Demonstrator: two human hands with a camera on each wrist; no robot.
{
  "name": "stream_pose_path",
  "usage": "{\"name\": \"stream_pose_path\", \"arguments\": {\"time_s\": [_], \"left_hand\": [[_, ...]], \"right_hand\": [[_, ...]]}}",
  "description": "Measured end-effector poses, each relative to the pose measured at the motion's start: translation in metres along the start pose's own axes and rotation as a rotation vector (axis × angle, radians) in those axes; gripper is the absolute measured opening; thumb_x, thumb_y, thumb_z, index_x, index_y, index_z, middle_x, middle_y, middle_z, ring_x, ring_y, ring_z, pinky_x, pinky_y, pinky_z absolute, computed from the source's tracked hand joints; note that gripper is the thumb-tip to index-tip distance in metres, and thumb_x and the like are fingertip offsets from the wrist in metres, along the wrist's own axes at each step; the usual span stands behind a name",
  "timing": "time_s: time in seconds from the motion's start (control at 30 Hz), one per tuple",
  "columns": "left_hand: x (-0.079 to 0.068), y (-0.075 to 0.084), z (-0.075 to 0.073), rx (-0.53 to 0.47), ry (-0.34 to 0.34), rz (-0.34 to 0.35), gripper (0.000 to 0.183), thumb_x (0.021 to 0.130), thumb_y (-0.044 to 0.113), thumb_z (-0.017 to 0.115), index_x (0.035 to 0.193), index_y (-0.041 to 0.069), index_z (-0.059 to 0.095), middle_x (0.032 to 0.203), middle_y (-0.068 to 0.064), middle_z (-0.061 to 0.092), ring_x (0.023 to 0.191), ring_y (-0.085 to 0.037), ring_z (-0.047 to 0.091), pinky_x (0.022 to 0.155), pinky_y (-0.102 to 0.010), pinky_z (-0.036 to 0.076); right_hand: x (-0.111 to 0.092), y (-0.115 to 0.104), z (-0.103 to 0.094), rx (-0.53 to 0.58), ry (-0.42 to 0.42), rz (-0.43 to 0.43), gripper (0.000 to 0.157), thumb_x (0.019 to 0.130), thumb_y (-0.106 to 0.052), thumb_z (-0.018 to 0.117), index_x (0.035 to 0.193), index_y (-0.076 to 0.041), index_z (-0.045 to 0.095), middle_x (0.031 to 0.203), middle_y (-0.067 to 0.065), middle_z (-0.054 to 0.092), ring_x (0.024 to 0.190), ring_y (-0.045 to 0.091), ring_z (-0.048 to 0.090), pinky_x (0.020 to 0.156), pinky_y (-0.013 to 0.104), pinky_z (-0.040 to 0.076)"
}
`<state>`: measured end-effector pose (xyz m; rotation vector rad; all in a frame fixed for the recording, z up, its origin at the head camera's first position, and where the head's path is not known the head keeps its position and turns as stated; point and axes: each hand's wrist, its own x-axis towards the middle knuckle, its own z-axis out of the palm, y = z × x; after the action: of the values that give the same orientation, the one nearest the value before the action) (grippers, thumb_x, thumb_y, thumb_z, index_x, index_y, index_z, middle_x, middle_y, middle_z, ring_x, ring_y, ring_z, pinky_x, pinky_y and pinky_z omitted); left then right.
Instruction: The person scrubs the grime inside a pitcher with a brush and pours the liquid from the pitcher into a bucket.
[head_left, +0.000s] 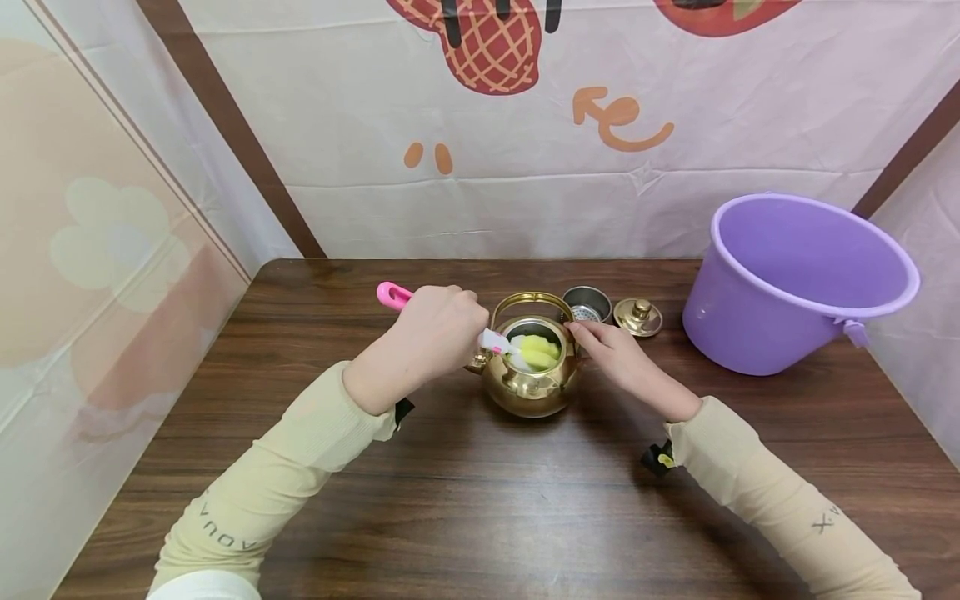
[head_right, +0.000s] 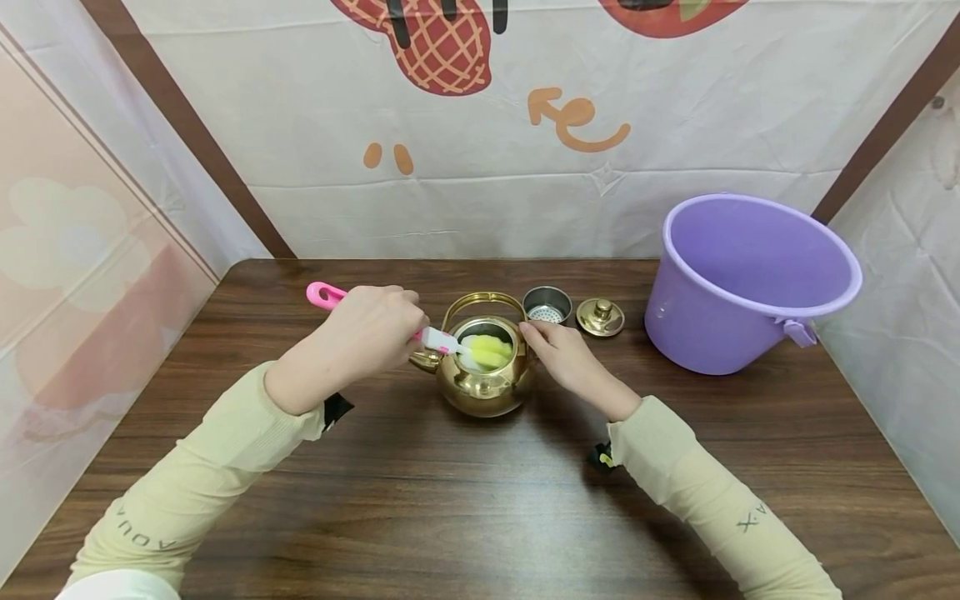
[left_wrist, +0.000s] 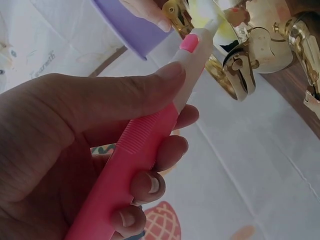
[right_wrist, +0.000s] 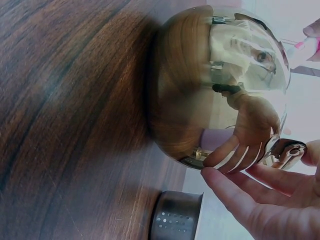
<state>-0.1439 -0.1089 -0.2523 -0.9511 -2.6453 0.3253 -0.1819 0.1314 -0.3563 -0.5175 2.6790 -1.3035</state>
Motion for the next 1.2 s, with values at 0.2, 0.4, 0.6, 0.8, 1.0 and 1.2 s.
{"name": "stream_pose_path", "arguments": {"time_s": [0.2,0.4,0.6,0.8,1.0,1.2], "left_hand": [[0.0012,0.0005,-0.0005,0.003,-0.026,-0.001,0.013,0.07,0.008,0.063,0.058,0.011,0.058,0.058,-0.003,0.052,0.051,-0.021,0.05,0.042,-0.036,0.04],[0.0014,0.0026,-0.0006,-0.008,-0.039,0.012,0.014,0.073,0.011,0.064,0.06,0.011,0.06,0.059,-0.003,0.054,0.053,-0.021,0.051,0.043,-0.036,0.04],[0.0028,0.0048,-0.0008,-0.012,-0.043,0.017,0.016,0.074,0.012,0.063,0.059,0.011,0.059,0.06,-0.004,0.055,0.052,-0.022,0.052,0.043,-0.037,0.041],[0.0048,0.0058,-0.0003,-0.027,-0.051,0.012,0.017,0.074,0.012,0.062,0.058,0.011,0.057,0.059,-0.003,0.055,0.051,-0.021,0.05,0.042,-0.037,0.04],[0.0065,0.0057,-0.0002,-0.023,-0.053,0.003,0.015,0.072,0.011,0.062,0.058,0.011,0.058,0.058,-0.003,0.055,0.05,-0.021,0.049,0.042,-0.037,0.04],[0.008,0.004,-0.0013,-0.034,-0.099,-0.029,0.013,0.073,0.013,0.064,0.061,0.01,0.059,0.06,-0.003,0.055,0.051,-0.02,0.049,0.043,-0.037,0.041]], "right_hand": [[-0.0001,0.0016,0.0009,0.05,-0.003,0.018,0.04,0.098,-0.028,0.038,0.122,0.0,0.055,0.116,0.017,0.058,0.103,0.025,0.056,0.08,0.036,0.05],[0.0003,0.0011,0.0021,0.094,-0.013,0.031,0.041,0.098,-0.027,0.038,0.123,0.002,0.053,0.116,0.019,0.058,0.1,0.027,0.058,0.078,0.037,0.051],[0.0,0.0004,0.0017,0.084,-0.012,0.033,0.041,0.098,-0.028,0.038,0.123,0.001,0.053,0.117,0.018,0.057,0.101,0.027,0.058,0.079,0.038,0.05],[0.0,0.0009,0.0007,0.031,-0.002,0.017,0.041,0.098,-0.028,0.038,0.123,0.0,0.054,0.117,0.017,0.058,0.104,0.026,0.056,0.081,0.037,0.049],[0.0002,0.0008,0.0012,0.057,-0.007,0.02,0.041,0.098,-0.027,0.038,0.123,0.001,0.053,0.118,0.018,0.057,0.103,0.026,0.056,0.08,0.038,0.05],[-0.0001,0.0007,0.0015,0.1,-0.018,0.027,0.041,0.099,-0.027,0.037,0.123,0.002,0.053,0.116,0.02,0.057,0.098,0.027,0.058,0.077,0.039,0.051]]}}
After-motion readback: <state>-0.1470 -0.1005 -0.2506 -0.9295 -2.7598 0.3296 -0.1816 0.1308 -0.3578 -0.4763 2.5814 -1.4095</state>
